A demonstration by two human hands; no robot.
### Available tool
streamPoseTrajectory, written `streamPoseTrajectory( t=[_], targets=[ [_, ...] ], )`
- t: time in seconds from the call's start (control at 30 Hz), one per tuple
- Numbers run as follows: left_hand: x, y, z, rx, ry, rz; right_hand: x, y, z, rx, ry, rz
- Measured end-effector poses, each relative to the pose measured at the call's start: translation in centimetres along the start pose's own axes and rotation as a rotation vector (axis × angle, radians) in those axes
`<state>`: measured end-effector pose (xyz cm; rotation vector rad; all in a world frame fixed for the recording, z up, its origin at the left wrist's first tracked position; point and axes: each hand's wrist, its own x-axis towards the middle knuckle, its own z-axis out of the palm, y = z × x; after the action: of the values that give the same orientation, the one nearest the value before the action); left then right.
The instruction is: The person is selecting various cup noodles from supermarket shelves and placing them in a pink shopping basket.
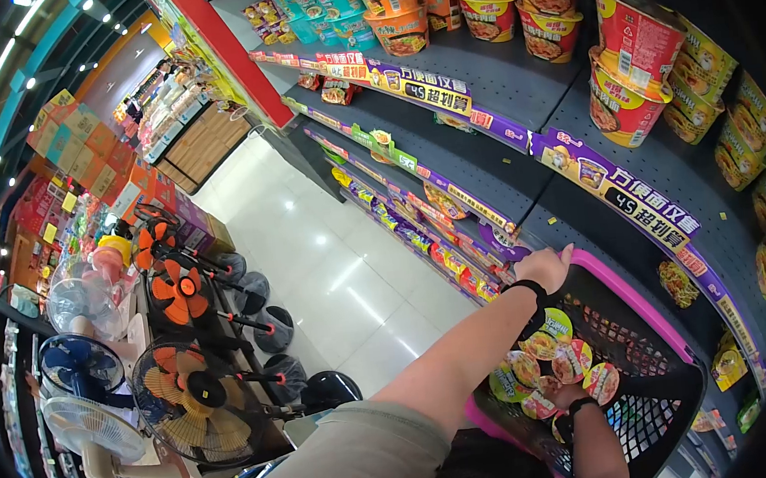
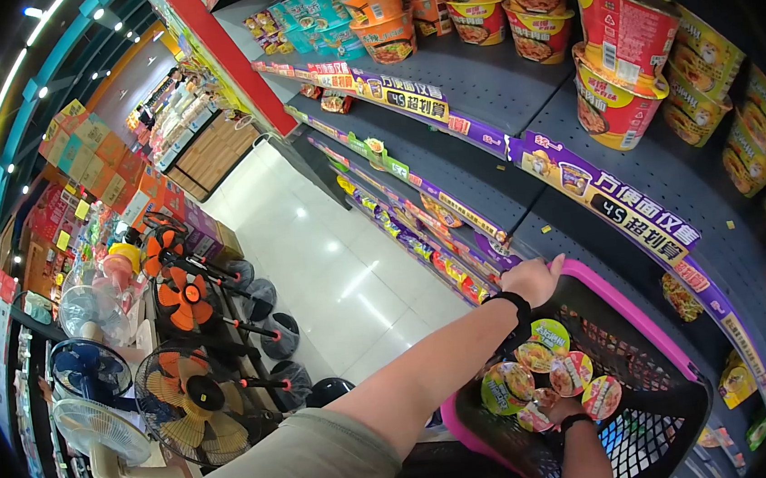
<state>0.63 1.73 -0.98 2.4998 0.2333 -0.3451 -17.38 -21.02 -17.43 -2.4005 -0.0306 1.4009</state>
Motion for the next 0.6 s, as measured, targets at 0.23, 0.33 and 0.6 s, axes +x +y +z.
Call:
streamPoseTrajectory(
  t=[0.23,0.33,0.6],
  targets=[
    [0.4,-0.4,-0.1,-0.022,-0.052,0.04,5.4,2.2,7.3,0.864,-0.094,-0.261],
    [1.2,-0.2,0.1,-0.024,-0.09,-0.005,6.0,1.2,7.2,0.621,0.036,-0.297],
    [1.0,0.2,0.5,0.001,-0.083,-0.008,-0.8,-3.7,2.8,0.742,-0.219,-0.057]
  ],
)
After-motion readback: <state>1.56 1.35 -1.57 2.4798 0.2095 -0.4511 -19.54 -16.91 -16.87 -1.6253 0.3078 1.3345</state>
